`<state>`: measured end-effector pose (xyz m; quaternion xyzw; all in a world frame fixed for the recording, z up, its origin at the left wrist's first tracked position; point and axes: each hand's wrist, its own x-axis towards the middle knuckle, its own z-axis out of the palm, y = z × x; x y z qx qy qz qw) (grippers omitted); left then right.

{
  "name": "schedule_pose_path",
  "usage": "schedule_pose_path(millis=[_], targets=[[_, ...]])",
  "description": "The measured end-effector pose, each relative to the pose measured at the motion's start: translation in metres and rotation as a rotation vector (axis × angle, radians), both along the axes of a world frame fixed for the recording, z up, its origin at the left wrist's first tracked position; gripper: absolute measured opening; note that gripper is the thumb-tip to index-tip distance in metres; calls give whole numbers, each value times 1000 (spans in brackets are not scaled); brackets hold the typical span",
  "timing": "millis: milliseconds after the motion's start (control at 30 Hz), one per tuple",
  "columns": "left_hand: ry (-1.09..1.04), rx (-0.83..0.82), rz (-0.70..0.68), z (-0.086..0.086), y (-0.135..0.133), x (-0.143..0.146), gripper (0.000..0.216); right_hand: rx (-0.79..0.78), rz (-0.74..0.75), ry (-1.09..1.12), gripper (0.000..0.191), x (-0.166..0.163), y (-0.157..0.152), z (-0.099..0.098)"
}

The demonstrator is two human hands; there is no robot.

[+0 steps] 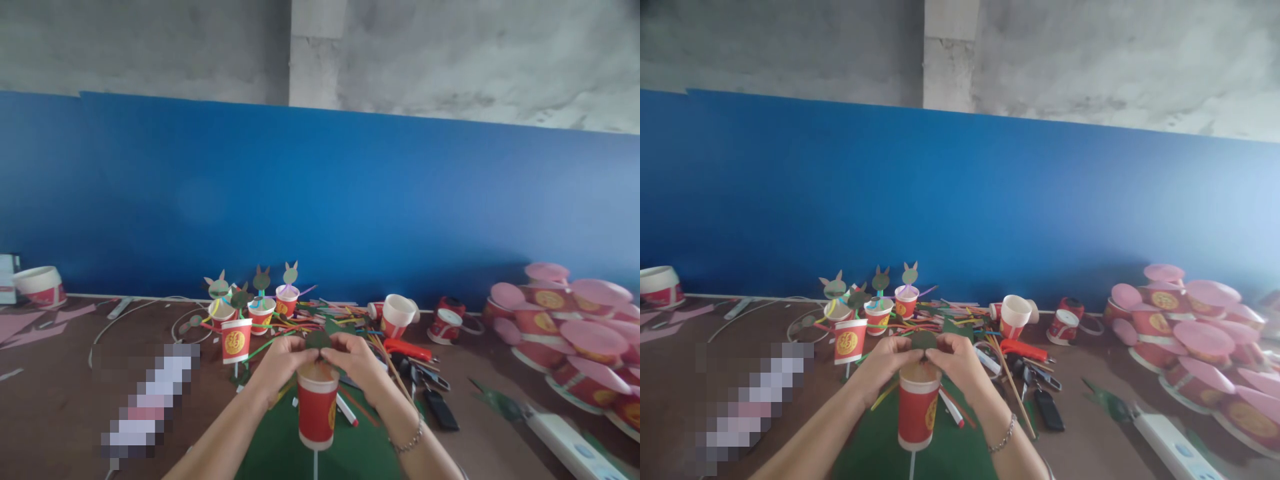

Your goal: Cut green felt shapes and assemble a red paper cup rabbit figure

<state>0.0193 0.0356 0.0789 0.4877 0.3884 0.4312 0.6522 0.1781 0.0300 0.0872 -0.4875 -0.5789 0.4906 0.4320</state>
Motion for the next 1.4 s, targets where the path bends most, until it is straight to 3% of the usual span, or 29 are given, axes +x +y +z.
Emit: schedule_pose_path(millis=[267, 467, 1033, 1233, 1400], targets=[[71, 5, 46, 1, -2, 0, 24, -55, 3, 39, 11, -4, -5, 8], [5, -8, 25, 4, -3, 1, 24, -72, 0, 55, 14, -4, -6, 8], [-9, -71, 45, 5, -3, 1, 23, 165, -5, -130, 20, -6, 0, -4], [30, -27, 10, 2, -1, -3, 24, 182, -27, -202, 21, -4, 0, -2], [31, -20, -24, 2, -1, -2, 26, 173, 52, -131, 15, -3, -3, 1]])
